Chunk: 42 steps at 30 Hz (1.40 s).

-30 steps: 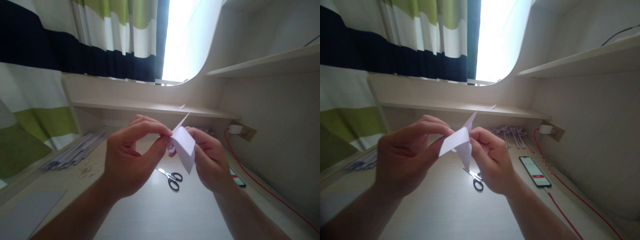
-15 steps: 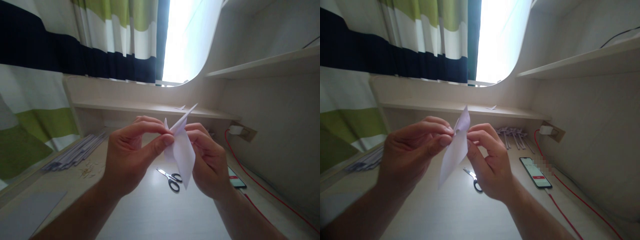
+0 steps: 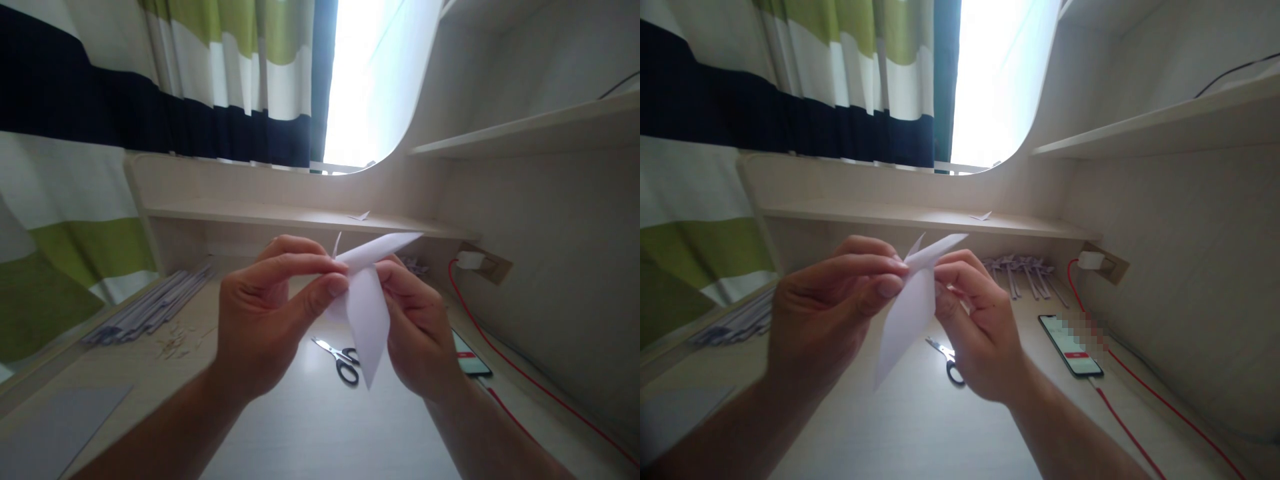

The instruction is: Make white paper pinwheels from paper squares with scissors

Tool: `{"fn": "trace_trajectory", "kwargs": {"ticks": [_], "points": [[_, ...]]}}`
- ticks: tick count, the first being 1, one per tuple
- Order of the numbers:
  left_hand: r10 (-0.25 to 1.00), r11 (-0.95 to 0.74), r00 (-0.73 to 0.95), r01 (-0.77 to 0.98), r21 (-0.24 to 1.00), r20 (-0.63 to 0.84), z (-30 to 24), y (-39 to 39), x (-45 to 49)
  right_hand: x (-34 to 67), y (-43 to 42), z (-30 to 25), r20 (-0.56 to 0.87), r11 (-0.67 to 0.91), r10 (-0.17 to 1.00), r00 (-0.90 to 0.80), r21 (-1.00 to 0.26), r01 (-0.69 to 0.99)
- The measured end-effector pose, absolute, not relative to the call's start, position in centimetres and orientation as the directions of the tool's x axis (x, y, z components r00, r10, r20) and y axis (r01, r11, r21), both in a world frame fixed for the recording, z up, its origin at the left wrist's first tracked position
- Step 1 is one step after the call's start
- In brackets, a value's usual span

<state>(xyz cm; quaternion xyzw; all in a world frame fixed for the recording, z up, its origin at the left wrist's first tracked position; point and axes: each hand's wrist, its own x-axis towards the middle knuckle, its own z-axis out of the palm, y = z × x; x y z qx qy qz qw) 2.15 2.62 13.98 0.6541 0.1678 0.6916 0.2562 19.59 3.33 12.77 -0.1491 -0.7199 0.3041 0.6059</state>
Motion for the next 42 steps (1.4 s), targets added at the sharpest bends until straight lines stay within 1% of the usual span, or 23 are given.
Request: {"fn": "trace_trajectory", "kwargs": {"ticks": [6, 12, 25, 31, 42], "points": [[0.624, -0.75, 0.034, -0.251, 0.611, 0.78, 13.71, 2.63, 2.17, 19.49, 3.41, 12.79, 0.775, 0.762, 0.584, -0.242, -0.626, -0.165], [0.672, -0.687, 0.056, -0.325, 0.65, 0.738, 13.76, 2.85, 2.34, 19.54, 3.26, 12.73, 0.78, 0.763, 0.575, -0.248, -0.62, -0.182], [0.73, -0.607, 0.098, -0.363, 0.707, 0.677, 13.89, 2.64, 2.61, 19.38, 3.55, 12.26, 0.778, 0.751, 0.577, -0.248, -0.625, -0.214], [0.756, -0.578, 0.086, -0.377, 0.723, 0.649, 13.98, 2.66, 2.65, 19.54, 3.38, 12.35, 0.775, 0.768, 0.587, -0.234, -0.625, -0.142], [0.784, -0.527, 0.093, -0.423, 0.737, 0.614, 13.96, 2.69, 2.75, 19.09, 3.01, 12.92, 0.821, 0.833, 0.528, -0.216, -0.55, -0.058]]}}
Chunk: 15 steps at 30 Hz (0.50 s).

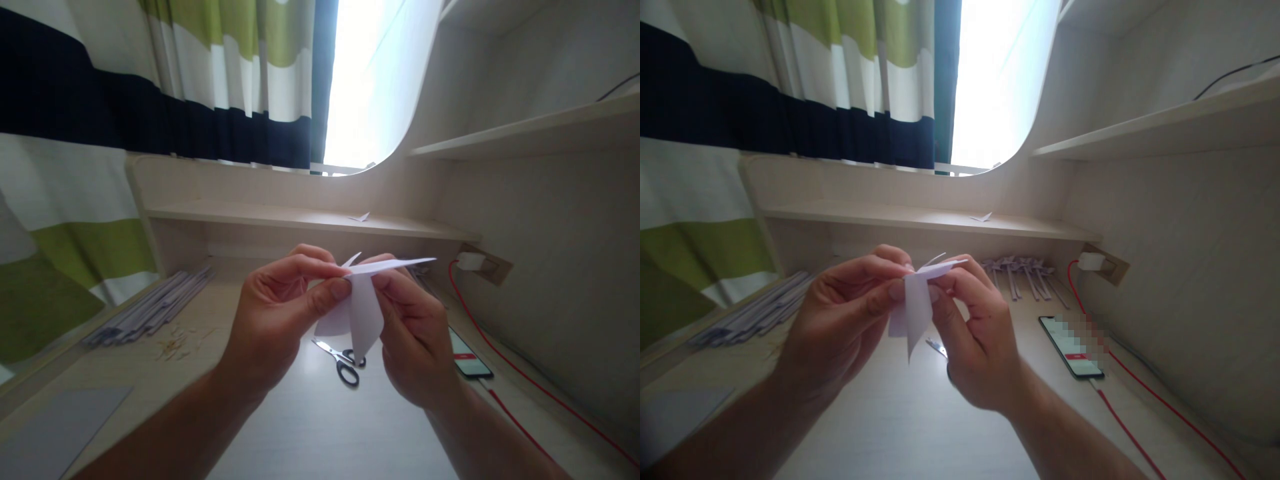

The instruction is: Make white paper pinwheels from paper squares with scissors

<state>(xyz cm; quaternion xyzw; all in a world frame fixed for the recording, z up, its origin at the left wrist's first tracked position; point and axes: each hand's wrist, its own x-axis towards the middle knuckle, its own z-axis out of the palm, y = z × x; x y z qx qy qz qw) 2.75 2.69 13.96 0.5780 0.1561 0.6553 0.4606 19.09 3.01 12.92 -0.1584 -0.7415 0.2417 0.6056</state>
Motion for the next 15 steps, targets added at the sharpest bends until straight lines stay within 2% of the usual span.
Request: {"fn": "trace_trajectory", "kwargs": {"ticks": [15], "points": [[0.806, -0.472, 0.127, -0.451, 0.757, 0.578, 13.9, 2.8, 2.8, 18.8, 2.9, 11.8, 0.806, 0.815, 0.557, -0.201, -0.577, -0.057]]}}
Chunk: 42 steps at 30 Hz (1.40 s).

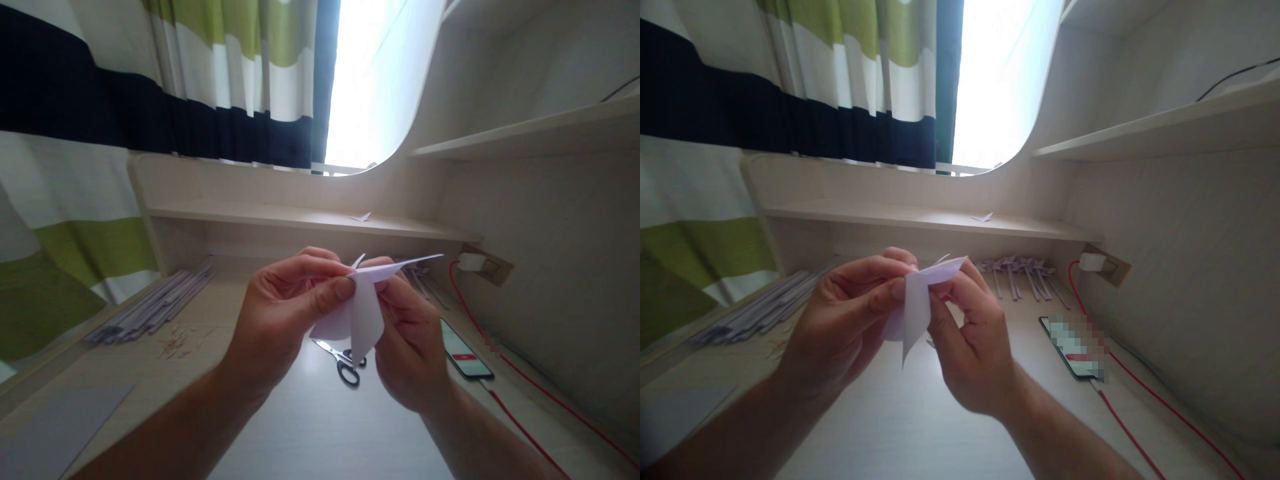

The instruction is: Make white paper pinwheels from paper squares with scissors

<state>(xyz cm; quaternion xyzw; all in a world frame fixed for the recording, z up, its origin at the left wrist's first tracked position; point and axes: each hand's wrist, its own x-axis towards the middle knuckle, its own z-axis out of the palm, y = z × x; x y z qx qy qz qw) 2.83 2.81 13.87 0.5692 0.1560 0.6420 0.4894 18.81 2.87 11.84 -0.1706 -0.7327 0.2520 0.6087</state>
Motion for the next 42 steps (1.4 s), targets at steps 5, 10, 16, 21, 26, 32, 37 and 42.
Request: {"fn": "trace_trajectory", "kwargs": {"ticks": [5, 10, 16, 21, 26, 32, 37, 42], "points": [[0.8, -0.476, 0.148, -0.434, 0.765, 0.582, 13.9, 3.1, 2.5, 18.9, 3.2, 12.1, 0.803, 0.808, 0.552, -0.226, -0.582, -0.093], [0.775, -0.54, 0.138, -0.361, 0.76, 0.616, 14.2, 2.9, 2.3, 19.1, 3.4, 12.4, 0.811, 0.808, 0.537, -0.232, -0.574, -0.133], [0.729, -0.634, 0.132, -0.24, 0.735, 0.672, 14.4, 2.7, 1.6, 19.1, 3.6, 12.5, 0.797, 0.792, 0.567, -0.209, -0.597, -0.127], [0.7, -0.701, 0.089, -0.105, 0.705, 0.709, 14.9, 2.8, 0.9, 19.1, 3.8, 12.7, 0.831, 0.842, 0.527, -0.182, -0.539, -0.027], [0.613, -0.79, 0.075, 0.07, 0.609, 0.787, 15.3, 2.6, 0.4, 19.4, 3.9, 12.9, 0.882, 0.901, 0.434, -0.183, -0.43, 0.058], [0.524, -0.847, 0.117, 0.17, 0.503, 0.844, 15.7, 2.6, 0.0, 19.5, 4.0, 13.1, 0.905, 0.929, 0.369, -0.209, -0.36, 0.081], [0.546, -0.835, 0.184, 0.194, 0.515, 0.817, 16.0, 2.9, -0.5, 19.6, 4.2, 13.3, 0.909, 0.945, 0.327, -0.259, -0.313, 0.095], [0.533, -0.843, 0.22, 0.215, 0.493, 0.817, 16.0, 3.2, -0.7, 19.7, 4.4, 13.3, 0.912, 0.945, 0.325, -0.249, -0.304, 0.123]]}}
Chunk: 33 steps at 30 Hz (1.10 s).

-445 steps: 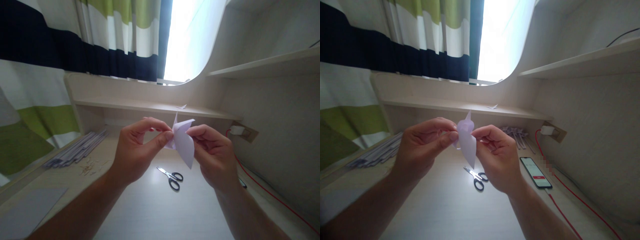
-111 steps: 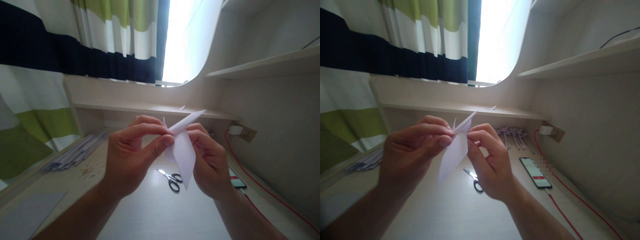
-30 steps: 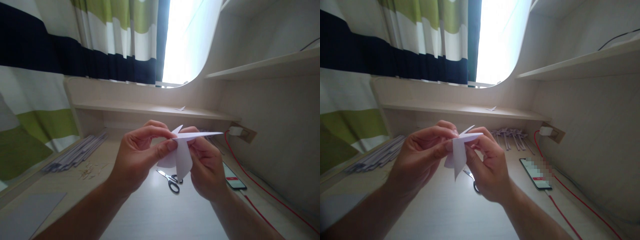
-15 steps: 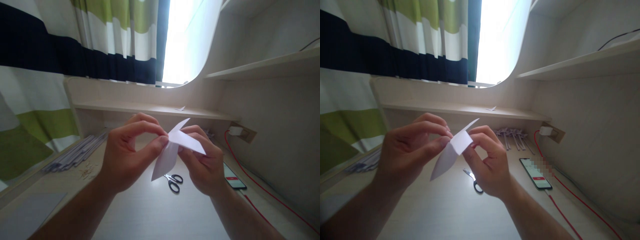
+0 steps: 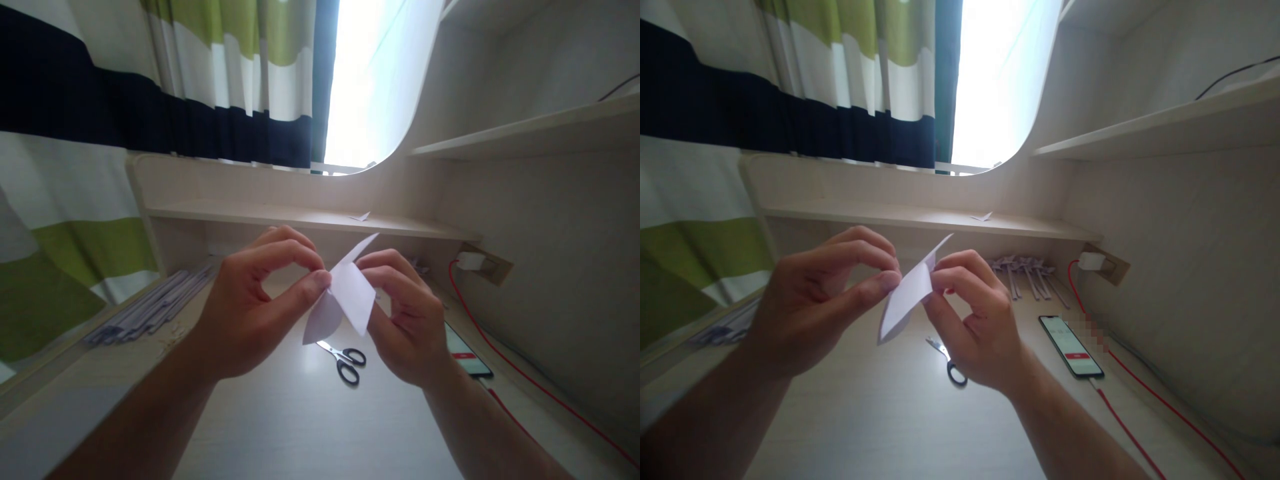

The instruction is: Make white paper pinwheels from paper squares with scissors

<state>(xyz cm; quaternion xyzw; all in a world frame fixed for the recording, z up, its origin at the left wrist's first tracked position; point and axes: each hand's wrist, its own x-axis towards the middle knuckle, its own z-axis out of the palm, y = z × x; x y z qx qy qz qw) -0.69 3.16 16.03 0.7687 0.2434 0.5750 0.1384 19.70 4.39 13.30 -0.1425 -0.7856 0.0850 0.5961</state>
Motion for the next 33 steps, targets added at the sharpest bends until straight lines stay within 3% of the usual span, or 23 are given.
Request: {"fn": "trace_trajectory", "kwargs": {"ticks": [10, 21, 33], "points": [[0.562, -0.826, 0.336, 0.268, 0.495, 0.756, 16.2, 3.0, -1.0, 19.9, 4.5, 13.7, 0.911, 0.959, 0.277, -0.305, -0.24, 0.153], [0.554, -0.83, 0.48, 0.259, 0.493, 0.68, 16.3, 3.4, -1.9, 20.7, 4.2, 14.1, 0.837, 0.95, 0.312, -0.449, -0.289, 0.122], [0.52, -0.854, 0.528, 0.312, 0.417, 0.671, 16.2, 3.7, -1.6, 20.7, 4.2, 14.1, 0.821, 0.932, 0.363, -0.441, -0.326, 0.16]]}}
